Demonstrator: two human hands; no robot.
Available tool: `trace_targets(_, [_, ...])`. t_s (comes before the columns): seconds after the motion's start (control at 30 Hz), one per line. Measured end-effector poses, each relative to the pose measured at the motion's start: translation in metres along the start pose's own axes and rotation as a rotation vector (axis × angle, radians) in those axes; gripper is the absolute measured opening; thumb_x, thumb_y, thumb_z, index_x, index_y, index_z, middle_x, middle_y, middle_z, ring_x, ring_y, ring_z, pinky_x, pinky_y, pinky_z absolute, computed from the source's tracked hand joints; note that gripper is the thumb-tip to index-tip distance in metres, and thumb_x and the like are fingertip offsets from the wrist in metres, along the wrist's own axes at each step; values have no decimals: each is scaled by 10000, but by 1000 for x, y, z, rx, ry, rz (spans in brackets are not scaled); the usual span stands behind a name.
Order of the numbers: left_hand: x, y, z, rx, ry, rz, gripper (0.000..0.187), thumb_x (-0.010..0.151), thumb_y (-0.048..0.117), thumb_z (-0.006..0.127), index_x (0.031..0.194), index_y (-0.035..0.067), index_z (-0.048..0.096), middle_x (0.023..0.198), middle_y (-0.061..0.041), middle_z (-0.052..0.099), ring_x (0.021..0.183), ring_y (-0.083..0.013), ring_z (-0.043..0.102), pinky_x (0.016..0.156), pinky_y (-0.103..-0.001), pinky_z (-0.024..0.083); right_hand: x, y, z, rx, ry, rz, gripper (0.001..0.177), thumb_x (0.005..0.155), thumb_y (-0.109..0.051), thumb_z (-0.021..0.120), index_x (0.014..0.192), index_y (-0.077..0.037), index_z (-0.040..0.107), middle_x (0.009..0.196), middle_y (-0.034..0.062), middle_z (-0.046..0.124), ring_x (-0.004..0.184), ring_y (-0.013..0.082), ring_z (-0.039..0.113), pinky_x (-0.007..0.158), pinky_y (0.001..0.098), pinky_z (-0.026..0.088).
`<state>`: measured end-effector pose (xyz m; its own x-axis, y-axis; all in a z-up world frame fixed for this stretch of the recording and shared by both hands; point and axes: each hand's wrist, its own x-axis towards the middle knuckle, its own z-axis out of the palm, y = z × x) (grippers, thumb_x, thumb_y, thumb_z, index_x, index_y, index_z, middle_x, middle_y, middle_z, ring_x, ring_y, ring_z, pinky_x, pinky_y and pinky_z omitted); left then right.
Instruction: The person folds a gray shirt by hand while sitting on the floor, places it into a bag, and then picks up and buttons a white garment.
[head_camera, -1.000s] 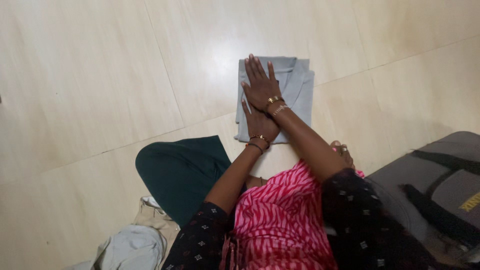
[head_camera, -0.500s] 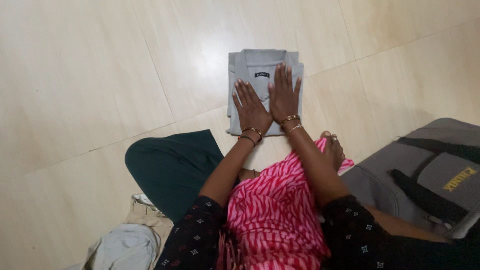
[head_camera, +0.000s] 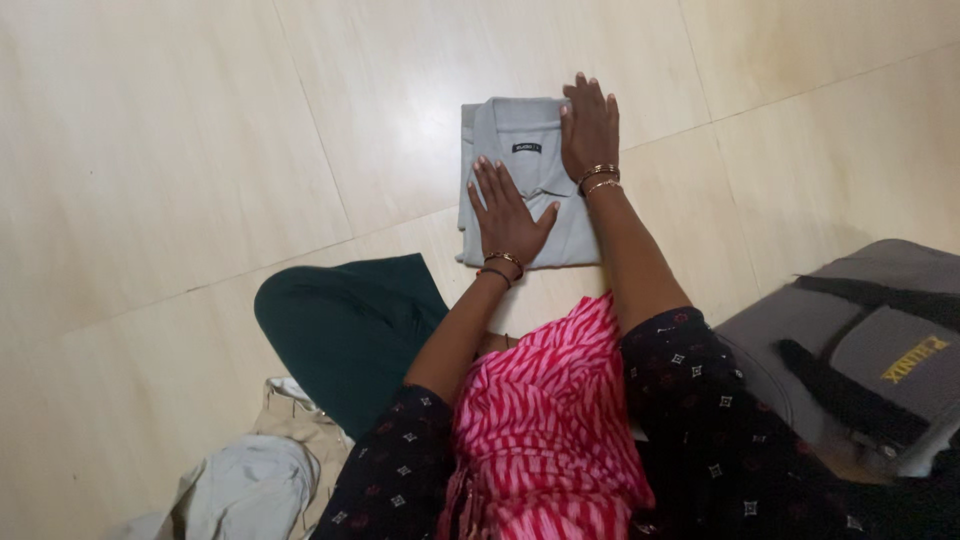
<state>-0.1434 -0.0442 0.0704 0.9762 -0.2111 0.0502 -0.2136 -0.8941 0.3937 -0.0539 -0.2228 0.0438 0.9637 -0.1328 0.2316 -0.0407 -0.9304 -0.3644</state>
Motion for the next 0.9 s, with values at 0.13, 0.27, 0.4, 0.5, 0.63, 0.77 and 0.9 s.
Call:
trace_targets(0.13, [-8,-6,-2,-9,-9,77,1157,886,699,562,1561,-152,161,1661,-338,77,1579,-408,14,1264,-552,3,-29,2,-5,64,42,68,351,1087,-202,501,1402,-47,512,1471,162,540,1423,327,457,1188,486,332])
trace_targets(0.27, [-20,-15,-6,-4,-52,179,1137,883,686,570,1563,-136,173,1666,-339,76,1579,-413,8,1260,-548,3,-59,-7,-20,31,174,118,474,1039,-177,562,1476,-25,455,1311,172,581,1235,339,523,1043,493,377])
trace_targets(0.4, [-18,-23,-18,16,-159,330,1151,884,719,554,1583,-102,150,1664,-326,50,1574,-406,-5,1259,-546,5,-85,-15,-32,-23,132,258,538,1060,-207,584,1534,-35,397,1201,158,581,1139,335,530,989,495,382])
trace_targets(0.5, [1,-33,-40,20,-312,435,1152,852,751,552,1603,-17,136,1672,-282,30,1565,-387,-16,1250,-540,19,-102,-18,-32,-73,92,371,527,1062,-216,590,1552,-115,425,1219,152,558,1163,322,521,996,496,379])
trace_targets(0.63, [-1,-39,-47,187,-495,266,1024,870,721,536,1625,157,136,1709,-156,7,1577,-336,-37,1225,-643,3,-126,-19,-20,-117,291,316,511,996,-214,644,1477,-136,488,1281,143,540,1192,311,511,989,509,366])
trace_targets(0.77, [-41,-88,1,-83,52,59,831,860,466,724,1507,53,405,1593,-215,345,1495,-389,269,1187,-577,187,-131,-13,-9,-242,402,293,433,925,-226,687,1323,-137,544,1317,106,534,1273,295,495,1026,531,346])
trace_targets(0.9, [-59,-143,29,-390,257,-287,599,796,277,812,1294,30,588,1259,-156,637,1191,-325,602,1067,-474,412,-117,1,-8,-65,229,319,372,966,-175,707,1298,-90,563,1318,115,579,1278,297,525,1072,499,344])
